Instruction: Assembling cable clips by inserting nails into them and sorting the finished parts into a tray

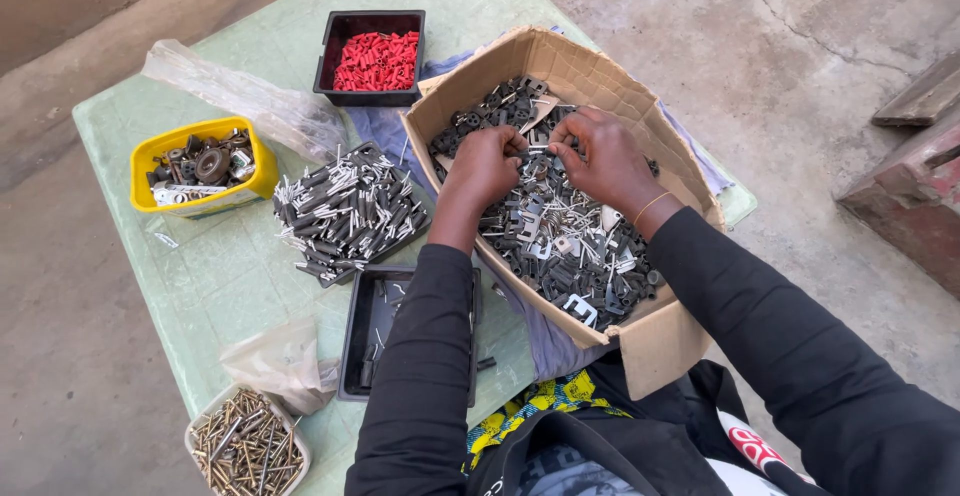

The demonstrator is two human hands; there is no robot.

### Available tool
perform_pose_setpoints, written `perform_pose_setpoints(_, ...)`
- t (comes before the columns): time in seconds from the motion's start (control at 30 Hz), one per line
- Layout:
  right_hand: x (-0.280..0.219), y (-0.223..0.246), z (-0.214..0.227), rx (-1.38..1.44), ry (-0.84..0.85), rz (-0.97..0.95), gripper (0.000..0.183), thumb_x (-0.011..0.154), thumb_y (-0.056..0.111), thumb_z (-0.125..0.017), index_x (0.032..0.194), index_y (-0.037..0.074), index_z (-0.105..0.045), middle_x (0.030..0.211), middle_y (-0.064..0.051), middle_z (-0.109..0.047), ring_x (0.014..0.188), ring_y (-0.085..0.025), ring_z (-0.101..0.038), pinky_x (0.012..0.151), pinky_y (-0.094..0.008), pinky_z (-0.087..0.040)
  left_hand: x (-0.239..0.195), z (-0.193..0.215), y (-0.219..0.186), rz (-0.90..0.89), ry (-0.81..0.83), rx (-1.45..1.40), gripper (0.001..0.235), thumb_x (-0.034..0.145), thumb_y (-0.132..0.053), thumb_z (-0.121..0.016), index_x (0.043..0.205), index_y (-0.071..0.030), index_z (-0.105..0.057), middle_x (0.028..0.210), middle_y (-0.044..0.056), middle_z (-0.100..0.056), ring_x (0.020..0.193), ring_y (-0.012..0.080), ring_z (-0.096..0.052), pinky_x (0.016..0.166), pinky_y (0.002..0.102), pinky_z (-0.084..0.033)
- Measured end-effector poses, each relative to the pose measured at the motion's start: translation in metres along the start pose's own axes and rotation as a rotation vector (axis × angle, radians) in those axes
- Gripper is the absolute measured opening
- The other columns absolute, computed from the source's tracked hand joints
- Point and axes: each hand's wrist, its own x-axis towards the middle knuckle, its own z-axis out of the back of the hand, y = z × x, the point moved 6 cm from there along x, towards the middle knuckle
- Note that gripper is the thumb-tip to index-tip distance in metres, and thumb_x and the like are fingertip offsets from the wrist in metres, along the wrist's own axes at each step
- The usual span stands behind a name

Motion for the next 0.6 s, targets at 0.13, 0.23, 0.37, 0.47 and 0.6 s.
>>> perform_pose_setpoints(0.13,-0.002,0.002,0.004,0.01,0.005,-0.001,0.007,0.088,0.011,-0.077,0.091,0.011,-0.071,0.074,-0.011,-0.058,0.074,-0.038,-0.063,0.074,-0.047,-0.051,-0.001,-0.001,-0.002,0.002,-0.015,-0.034,0.017,0.083,-0.009,-0.076,0.099,-0.015,-0.076,0.081,0.008,-0.077,0.086,0.0376,-0.075,0.082,0.049,-0.057)
perform_pose_setpoints(0.23,0.0,0.006,0.005,0.028,0.004,0.01,0.007,0.089,0.009,-0.076,0.091,0.01,-0.07,0.073,-0.012,-0.056,0.074,-0.038,-0.062,0.073,-0.046,-0.051,-0.002,0.003,-0.005,0.016,0.0,0.004,0.016,0.082,-0.012,-0.076,0.097,-0.017,-0.076,0.081,0.005,-0.078,0.086,0.0353,-0.075,0.08,0.05,-0.057)
perform_pose_setpoints(0.37,-0.001,0.007,0.0,0.038,0.034,0.047,0.006,0.089,0.01,-0.075,0.09,0.011,-0.07,0.075,-0.011,-0.059,0.076,-0.037,-0.063,0.075,-0.047,-0.051,-0.003,0.0,-0.008,-0.013,-0.001,-0.08,0.016,0.082,-0.006,-0.076,0.096,-0.014,-0.076,0.078,0.008,-0.077,0.082,0.0353,-0.075,0.081,0.048,-0.057)
perform_pose_setpoints(0.47,-0.002,0.008,-0.002,0.027,0.044,0.055,0.007,0.087,0.009,-0.077,0.09,0.012,-0.071,0.075,-0.011,-0.06,0.076,-0.037,-0.064,0.074,-0.047,-0.051,-0.002,-0.001,-0.01,-0.024,0.019,-0.054,0.015,0.08,-0.009,-0.077,0.094,-0.016,-0.076,0.079,0.008,-0.077,0.083,0.0348,-0.076,0.079,0.049,-0.057)
perform_pose_setpoints(0.6,0.001,0.011,0.001,0.083,0.049,0.031,0.007,0.086,0.006,-0.076,0.091,0.011,-0.072,0.073,-0.013,-0.063,0.076,-0.039,-0.065,0.076,-0.047,-0.052,-0.004,0.002,-0.012,-0.015,0.019,-0.073,0.016,0.08,-0.008,-0.077,0.095,-0.014,-0.077,0.079,0.007,-0.078,0.083,0.0336,-0.076,0.079,0.047,-0.057)
